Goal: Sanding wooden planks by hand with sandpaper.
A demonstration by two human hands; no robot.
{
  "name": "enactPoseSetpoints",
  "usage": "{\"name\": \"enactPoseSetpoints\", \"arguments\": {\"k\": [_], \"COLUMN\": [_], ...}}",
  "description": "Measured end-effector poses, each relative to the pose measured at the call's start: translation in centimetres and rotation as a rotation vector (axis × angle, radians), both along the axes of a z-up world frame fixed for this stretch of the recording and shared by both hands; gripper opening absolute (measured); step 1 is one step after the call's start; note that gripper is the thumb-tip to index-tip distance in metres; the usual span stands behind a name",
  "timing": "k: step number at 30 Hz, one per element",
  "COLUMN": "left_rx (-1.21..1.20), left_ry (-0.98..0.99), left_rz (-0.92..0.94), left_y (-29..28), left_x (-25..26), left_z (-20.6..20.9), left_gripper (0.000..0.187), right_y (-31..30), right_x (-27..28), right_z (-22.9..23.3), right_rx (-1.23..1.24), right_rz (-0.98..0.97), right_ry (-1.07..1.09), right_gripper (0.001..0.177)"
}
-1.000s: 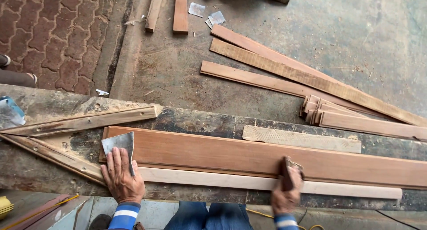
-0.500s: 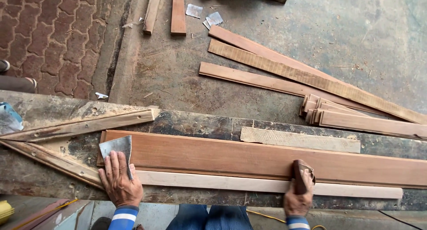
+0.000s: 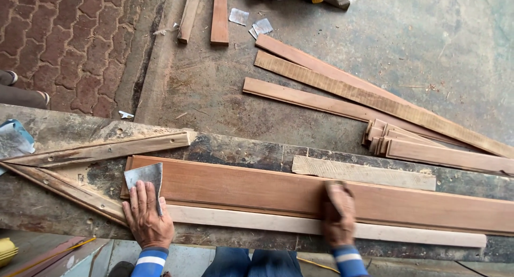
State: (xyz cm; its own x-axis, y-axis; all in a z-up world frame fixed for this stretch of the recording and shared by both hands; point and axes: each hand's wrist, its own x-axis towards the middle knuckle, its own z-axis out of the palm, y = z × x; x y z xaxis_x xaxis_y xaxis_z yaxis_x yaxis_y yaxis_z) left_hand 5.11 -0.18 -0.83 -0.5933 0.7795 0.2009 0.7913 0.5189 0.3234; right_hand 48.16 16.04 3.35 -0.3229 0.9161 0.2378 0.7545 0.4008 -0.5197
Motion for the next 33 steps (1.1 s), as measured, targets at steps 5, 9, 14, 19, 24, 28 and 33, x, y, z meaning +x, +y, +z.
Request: {"name": "enactPoseSetpoints", "arguments": {"k": [5,9,14,19,24,28,33], "left_rx": [-0.018,-0.025,-0.011,-0.027,-0.028,-0.021,-0.028], "left_ry": [0.003,0.007,-0.012,-0.009,-0.011,-0.027,-0.024], "left_rz": [0.008,0.008,-0.001,0.019,0.011,0.010,0.023], "left_y": [-0.2,-0.3,0.1,0.0,0.1,0.1,0.2], "left_x": [0.1,0.2,0.1,0.2,0.0,0.0,-0.2], "left_z": [0.0,0.0,0.5,0.6,0.6,0.4,0.6], "left_gripper": [0.055,0.056,0.056,0.056,0.057,0.057,0.057], "right_y": [-1.4,-5.4,-3.1,-1.7,-2.1,-2.9,-3.2], "right_x": [-5.0,-15.3,-8.0,5.4,3.3,1.6,0.3], "right_z": [-2.0,-1.6,-1.7,-2.1,-3.0,-1.9,-4.3], "right_rx": [-0.081,-0.103,-0.012,-0.048,-0.043,0.010,0.015], "right_rz": [-0.325,0.282,0.299,-0.169,-0.110,-0.063,-0.103], "right_ry": [-0.021,-0.013,0.091,-0.401,-0.279,-0.279,-0.247], "right_gripper": [0.049,0.088,0.078,0.048,0.054,0.048,0.055]}}
